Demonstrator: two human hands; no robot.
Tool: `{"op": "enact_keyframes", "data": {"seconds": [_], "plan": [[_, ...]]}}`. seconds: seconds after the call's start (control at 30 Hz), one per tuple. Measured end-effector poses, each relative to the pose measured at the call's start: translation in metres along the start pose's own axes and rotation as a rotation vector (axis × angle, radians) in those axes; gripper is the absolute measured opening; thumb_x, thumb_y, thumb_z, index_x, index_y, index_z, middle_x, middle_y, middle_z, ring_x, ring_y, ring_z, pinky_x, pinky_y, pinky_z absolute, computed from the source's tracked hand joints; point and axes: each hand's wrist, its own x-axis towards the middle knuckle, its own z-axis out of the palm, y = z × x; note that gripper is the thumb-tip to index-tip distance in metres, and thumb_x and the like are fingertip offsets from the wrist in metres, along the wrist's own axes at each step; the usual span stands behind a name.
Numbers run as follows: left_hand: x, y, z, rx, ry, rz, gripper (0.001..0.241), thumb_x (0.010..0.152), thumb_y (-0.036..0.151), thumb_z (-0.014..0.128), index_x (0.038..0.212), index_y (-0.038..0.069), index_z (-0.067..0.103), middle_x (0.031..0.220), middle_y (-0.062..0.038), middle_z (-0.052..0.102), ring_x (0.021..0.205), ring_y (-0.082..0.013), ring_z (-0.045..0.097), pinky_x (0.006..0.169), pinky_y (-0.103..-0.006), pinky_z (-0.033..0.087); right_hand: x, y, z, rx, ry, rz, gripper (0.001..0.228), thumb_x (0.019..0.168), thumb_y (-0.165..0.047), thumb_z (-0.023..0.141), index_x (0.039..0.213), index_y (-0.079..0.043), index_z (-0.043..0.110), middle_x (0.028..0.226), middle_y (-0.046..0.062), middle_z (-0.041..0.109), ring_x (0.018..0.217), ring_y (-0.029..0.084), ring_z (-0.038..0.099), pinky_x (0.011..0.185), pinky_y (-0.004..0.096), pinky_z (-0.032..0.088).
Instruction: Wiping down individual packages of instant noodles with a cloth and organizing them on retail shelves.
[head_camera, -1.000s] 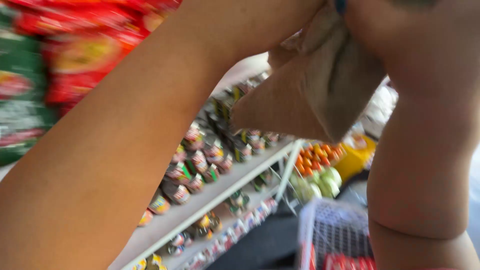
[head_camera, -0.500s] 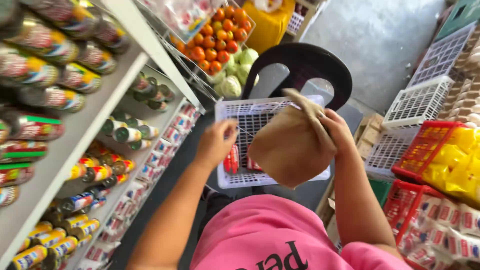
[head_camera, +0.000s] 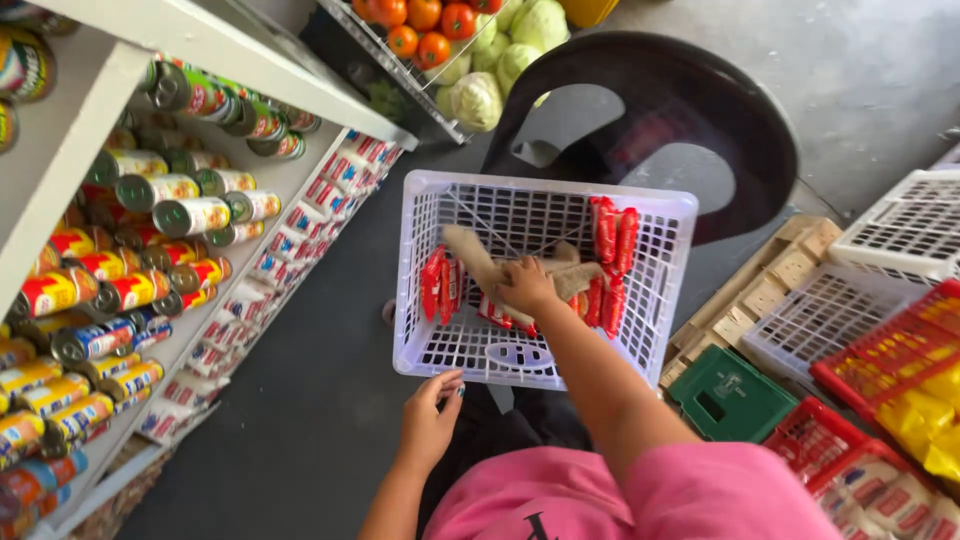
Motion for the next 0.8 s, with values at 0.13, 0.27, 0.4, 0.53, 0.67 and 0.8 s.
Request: {"op": "enact_keyframes", "data": {"seconds": [0.13,0.27,0.4,0.53,0.67,0.8], "plan": [[-0.015,0.007,0.005,0.045,0.011,-0.006,0.034,0.086,0.005,0.069,0.119,0.011,0.072,0.106,-0.003,0.079,0.092,-0.0145,0.076,0.082,-0.0287,0.061,0.037,0.0,0.055,-0.235,-0.021,0.249,0.045,0.088,-0.042,0.062,0.129,-0.021,0.061,0.137,0.017,0.058,0.13,0.039,0.049,0.108,0.062,0.03],[-0.029,-0.001,0.012,0.003,0.004,-0.067,0.034,0.086,0.005,0.068,0.12,0.012,0.072,0.108,-0.002,0.079,0.096,-0.0133,0.076,0.085,-0.028,0.06,0.018,-0.016,0.043,-0.547,0.191,-0.056,0.016,0.089,-0.021,0.064,0.096,-0.018,0.078,0.104,0.007,0.073,0.102,0.028,0.062,0.102,0.055,0.032],[-0.029,-0.012,0.024,-0.064,0.024,-0.053,0.031,0.087,0.005,0.068,0.118,0.008,0.072,0.108,-0.003,0.079,0.095,-0.0138,0.076,0.084,-0.027,0.061,-0.007,-0.027,0.007,-0.465,-0.128,0.051,0.029,0.091,-0.015,0.065,0.118,-0.019,0.074,0.112,0.011,0.069,0.104,0.029,0.065,0.092,0.047,0.055],[-0.01,-0.015,0.032,-0.157,0.002,-0.047,0.031,0.087,0.005,0.067,0.117,0.008,0.073,0.105,-0.004,0.08,0.094,-0.0149,0.076,0.084,-0.0278,0.06,-0.022,-0.017,-0.022,0.036,-0.049,-0.006,0.026,0.069,-0.003,0.067,0.091,-0.013,0.075,0.092,0.007,0.075,0.084,0.03,0.067,0.077,0.04,0.055],[0.017,-0.045,0.047,-0.612,-0.029,-0.121,0.039,0.09,-0.001,0.062,0.129,0.0,0.065,0.11,-0.014,0.075,0.095,-0.0181,0.072,0.088,-0.028,0.058,-0.071,-0.056,-0.085,0.164,0.144,-0.275,0.029,0.059,-0.01,0.082,0.086,-0.01,0.072,0.088,0.007,0.064,0.07,0.028,0.062,0.066,0.039,0.054],[0.004,0.055,0.005,-0.846,0.039,-0.437,0.053,0.097,0.023,0.061,0.147,0.008,0.052,0.122,-0.016,0.073,0.111,-0.0267,0.071,0.104,-0.0451,0.05,-0.162,-0.134,-0.149,0.058,0.354,-0.759,0.027,0.061,-0.009,0.079,0.084,-0.013,0.064,0.09,0.014,0.061,0.08,0.044,0.065,0.065,0.055,0.054]]}}
